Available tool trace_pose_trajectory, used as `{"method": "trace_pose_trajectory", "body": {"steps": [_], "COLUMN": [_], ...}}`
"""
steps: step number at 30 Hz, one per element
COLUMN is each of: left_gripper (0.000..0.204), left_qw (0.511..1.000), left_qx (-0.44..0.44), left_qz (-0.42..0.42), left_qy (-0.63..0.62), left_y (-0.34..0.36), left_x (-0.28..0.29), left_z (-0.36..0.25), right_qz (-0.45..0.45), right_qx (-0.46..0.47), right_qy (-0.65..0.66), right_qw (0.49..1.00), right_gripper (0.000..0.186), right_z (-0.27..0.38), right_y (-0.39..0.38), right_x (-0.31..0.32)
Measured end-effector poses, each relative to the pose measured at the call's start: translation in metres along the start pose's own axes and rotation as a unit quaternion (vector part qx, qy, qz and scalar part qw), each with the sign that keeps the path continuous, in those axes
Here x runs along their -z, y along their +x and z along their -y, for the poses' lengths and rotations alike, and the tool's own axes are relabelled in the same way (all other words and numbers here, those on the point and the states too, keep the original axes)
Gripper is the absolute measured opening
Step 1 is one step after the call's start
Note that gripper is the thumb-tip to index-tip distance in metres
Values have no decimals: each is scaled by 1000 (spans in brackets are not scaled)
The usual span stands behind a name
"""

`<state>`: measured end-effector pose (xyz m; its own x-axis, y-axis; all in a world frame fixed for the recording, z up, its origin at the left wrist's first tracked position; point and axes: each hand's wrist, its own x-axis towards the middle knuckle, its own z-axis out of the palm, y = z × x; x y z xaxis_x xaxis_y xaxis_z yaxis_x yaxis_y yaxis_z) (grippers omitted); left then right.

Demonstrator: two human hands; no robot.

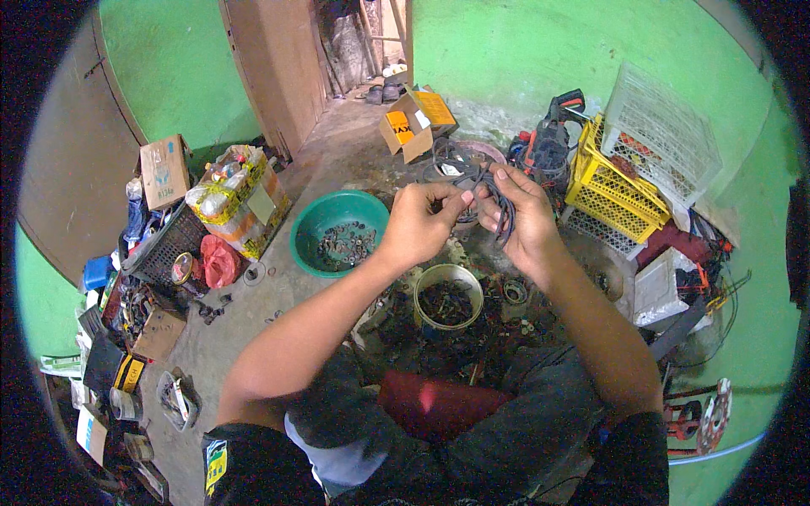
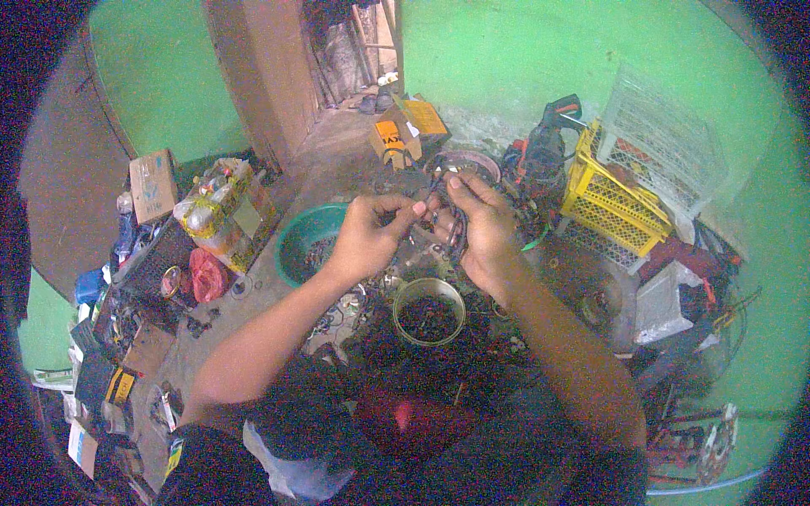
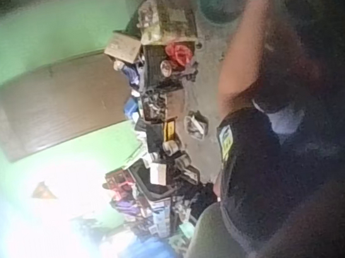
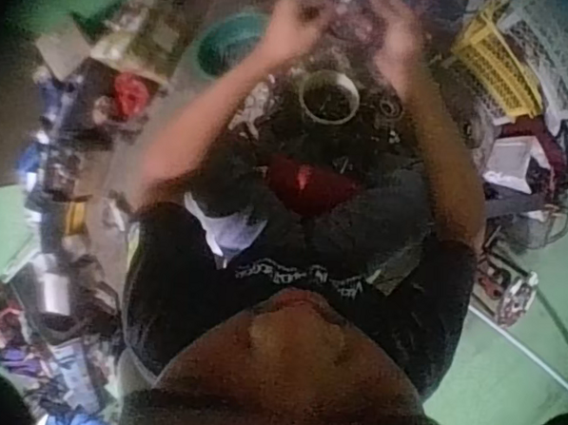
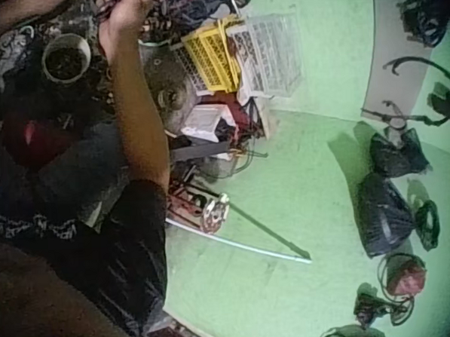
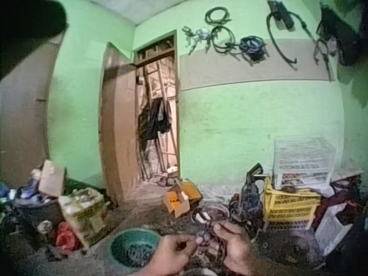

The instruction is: The person sits on the floor and sorts through tangled wires and small electronic components, separating them into different containers. They handle individual wires, untangle them, and place sorted items into bowls and buckets.

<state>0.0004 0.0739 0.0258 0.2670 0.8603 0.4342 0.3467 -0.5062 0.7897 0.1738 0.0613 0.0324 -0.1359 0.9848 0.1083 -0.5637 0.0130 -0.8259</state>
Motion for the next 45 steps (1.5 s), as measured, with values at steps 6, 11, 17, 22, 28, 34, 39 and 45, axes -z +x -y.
{"method": "trace_pose_trajectory", "body": {"steps": [6,11,17,22,28,34,39,45], "left_gripper": [23,22,23,21,21,21,18,15], "left_qw": [1000,999,992,987,986,997,999,994], "left_qx": [-26,-14,43,-4,-77,-17,12,-31], "left_qz": [-2,41,117,147,146,73,49,105], "left_qy": [-5,13,-4,-57,-20,36,18,2], "left_y": [2,1,0,0,7,9,5,-2], "left_x": [1,5,16,20,44,47,39,19], "left_z": [12,23,14,32,44,29,26,31], "right_qz": [58,83,127,156,233,170,55,-45], "right_qx": [-36,-81,-117,-145,-231,-142,18,99], "right_qy": [37,47,49,35,-139,-410,-459,-339], "right_qw": [997,992,984,976,934,885,887,935], "right_gripper": [15,16,21,25,22,13,11,18], "right_z": [-4,-1,-2,0,12,0,-22,-27], "right_y": [6,5,2,-2,-13,-12,6,13], "right_x": [14,12,12,9,1,-3,18,22]}}
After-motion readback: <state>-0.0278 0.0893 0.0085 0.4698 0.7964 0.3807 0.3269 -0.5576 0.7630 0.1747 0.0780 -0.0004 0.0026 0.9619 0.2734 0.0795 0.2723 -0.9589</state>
